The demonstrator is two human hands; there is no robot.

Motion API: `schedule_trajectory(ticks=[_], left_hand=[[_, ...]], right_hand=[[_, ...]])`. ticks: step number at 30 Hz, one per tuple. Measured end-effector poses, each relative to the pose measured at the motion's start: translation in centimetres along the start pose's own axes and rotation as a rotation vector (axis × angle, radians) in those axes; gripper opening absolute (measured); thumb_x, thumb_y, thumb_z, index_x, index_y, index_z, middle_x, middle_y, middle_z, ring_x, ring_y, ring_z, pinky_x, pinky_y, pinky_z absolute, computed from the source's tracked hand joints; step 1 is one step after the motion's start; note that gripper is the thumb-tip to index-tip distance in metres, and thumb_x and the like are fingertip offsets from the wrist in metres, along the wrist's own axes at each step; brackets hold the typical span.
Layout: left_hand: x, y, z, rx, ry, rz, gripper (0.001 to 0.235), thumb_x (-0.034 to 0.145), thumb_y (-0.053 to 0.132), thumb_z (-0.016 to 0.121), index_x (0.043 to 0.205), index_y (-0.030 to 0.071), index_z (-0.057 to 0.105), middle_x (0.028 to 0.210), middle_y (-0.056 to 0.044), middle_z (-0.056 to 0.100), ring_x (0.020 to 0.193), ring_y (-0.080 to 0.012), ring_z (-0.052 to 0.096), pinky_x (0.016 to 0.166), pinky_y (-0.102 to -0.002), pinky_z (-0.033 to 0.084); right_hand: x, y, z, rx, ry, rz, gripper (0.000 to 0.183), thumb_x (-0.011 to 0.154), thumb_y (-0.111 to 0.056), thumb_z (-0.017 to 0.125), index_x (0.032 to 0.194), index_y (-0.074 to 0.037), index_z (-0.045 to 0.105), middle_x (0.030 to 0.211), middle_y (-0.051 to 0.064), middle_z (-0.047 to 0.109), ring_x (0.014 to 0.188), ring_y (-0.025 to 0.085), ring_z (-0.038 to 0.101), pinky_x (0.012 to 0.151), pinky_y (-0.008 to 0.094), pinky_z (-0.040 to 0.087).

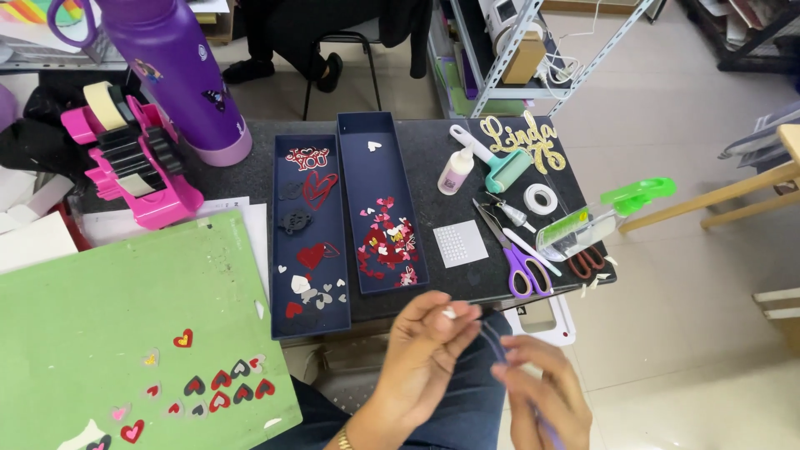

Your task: Decorating a long blue gift box by peeling and arranging small heart-shaped cutouts from a cutting mat.

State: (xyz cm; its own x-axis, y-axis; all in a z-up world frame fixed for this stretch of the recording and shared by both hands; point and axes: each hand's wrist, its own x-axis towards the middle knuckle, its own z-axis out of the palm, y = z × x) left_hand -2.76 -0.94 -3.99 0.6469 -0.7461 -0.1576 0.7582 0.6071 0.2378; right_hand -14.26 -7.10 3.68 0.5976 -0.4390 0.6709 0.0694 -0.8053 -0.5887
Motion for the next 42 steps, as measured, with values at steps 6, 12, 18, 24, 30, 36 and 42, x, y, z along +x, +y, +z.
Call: schedule_trajectory(ticks=[6, 12, 18, 24, 30, 36, 42], left_hand=[[-1.9, 4.0, -5.9, -0.156, 0.347, -0.035, 0.022, 0.094, 0.018, 0.069, 0.115, 0.012, 0.071, 0.107, -0.011, 0.078, 0.097, -0.0194, 0.075, 0.083, -0.032, 0.063], [-4.3, 4.7, -7.7, -0.145, 0.297, -0.004, 0.017, 0.098, 0.023, 0.064, 0.112, 0.013, 0.070, 0.107, -0.005, 0.078, 0.091, -0.0153, 0.075, 0.081, -0.031, 0.063], [-4.2, 3.5, -14.4, -0.126, 0.184, -0.014, 0.025, 0.097, 0.010, 0.063, 0.121, 0.012, 0.069, 0.121, -0.016, 0.074, 0.101, -0.0261, 0.075, 0.085, -0.040, 0.064], [-2.5, 1.1, -18.2, 0.244, 0.414, 0.048, 0.027, 0.097, 0.000, 0.056, 0.122, 0.002, 0.066, 0.134, -0.030, 0.070, 0.117, -0.0430, 0.069, 0.092, -0.053, 0.057], [-2.5, -0.2, -16.3, 0.284, 0.404, 0.010, 0.018, 0.091, -0.001, 0.064, 0.107, 0.002, 0.073, 0.132, -0.030, 0.073, 0.125, -0.0411, 0.068, 0.088, -0.054, 0.062], [-2.7, -1.5, -15.7, 0.345, 0.226, 0.042, 0.019, 0.091, -0.004, 0.063, 0.103, 0.003, 0.076, 0.122, -0.039, 0.074, 0.114, -0.0467, 0.073, 0.085, -0.050, 0.064], [-2.4, -1.2, -14.4, 0.399, 0.268, 0.009, 0.015, 0.090, -0.002, 0.066, 0.101, 0.003, 0.075, 0.119, -0.036, 0.075, 0.108, -0.0445, 0.075, 0.080, -0.052, 0.064]], right_hand=[[1.1, 11.4, 4.6, 0.146, -0.290, 0.576, 0.063, 0.095, -0.004, 0.061, 0.153, -0.012, 0.037, 0.095, 0.008, 0.072, 0.087, 0.018, 0.071, 0.089, 0.031, 0.054], [1.0, 18.2, 12.4, -0.212, -0.478, 0.559, 0.039, 0.088, -0.017, 0.068, 0.127, -0.019, 0.068, 0.101, 0.004, 0.080, 0.094, 0.033, 0.074, 0.088, 0.045, 0.052], [-0.1, 20.2, 15.0, -0.270, -0.372, 0.418, 0.023, 0.086, -0.014, 0.069, 0.108, -0.012, 0.075, 0.108, 0.009, 0.078, 0.099, 0.033, 0.072, 0.091, 0.043, 0.052], [2.6, 5.8, 7.8, 0.131, -0.040, 0.043, 0.016, 0.100, -0.013, 0.059, 0.107, -0.002, 0.068, 0.100, 0.011, 0.070, 0.090, 0.028, 0.067, 0.082, 0.038, 0.054], [1.3, 3.5, 4.8, 0.039, -0.153, -0.180, 0.006, 0.098, -0.011, 0.071, 0.104, -0.011, 0.069, 0.105, 0.005, 0.068, 0.096, 0.027, 0.062, 0.082, 0.041, 0.049], [1.4, 3.8, 4.4, -0.054, -0.066, -0.248, 0.016, 0.105, -0.017, 0.060, 0.097, -0.008, 0.070, 0.105, 0.005, 0.069, 0.091, 0.026, 0.059, 0.077, 0.041, 0.048], [0.9, 4.1, 4.4, -0.035, -0.018, -0.178, 0.017, 0.104, -0.014, 0.059, 0.094, -0.006, 0.071, 0.103, 0.007, 0.071, 0.089, 0.027, 0.062, 0.077, 0.041, 0.048]])
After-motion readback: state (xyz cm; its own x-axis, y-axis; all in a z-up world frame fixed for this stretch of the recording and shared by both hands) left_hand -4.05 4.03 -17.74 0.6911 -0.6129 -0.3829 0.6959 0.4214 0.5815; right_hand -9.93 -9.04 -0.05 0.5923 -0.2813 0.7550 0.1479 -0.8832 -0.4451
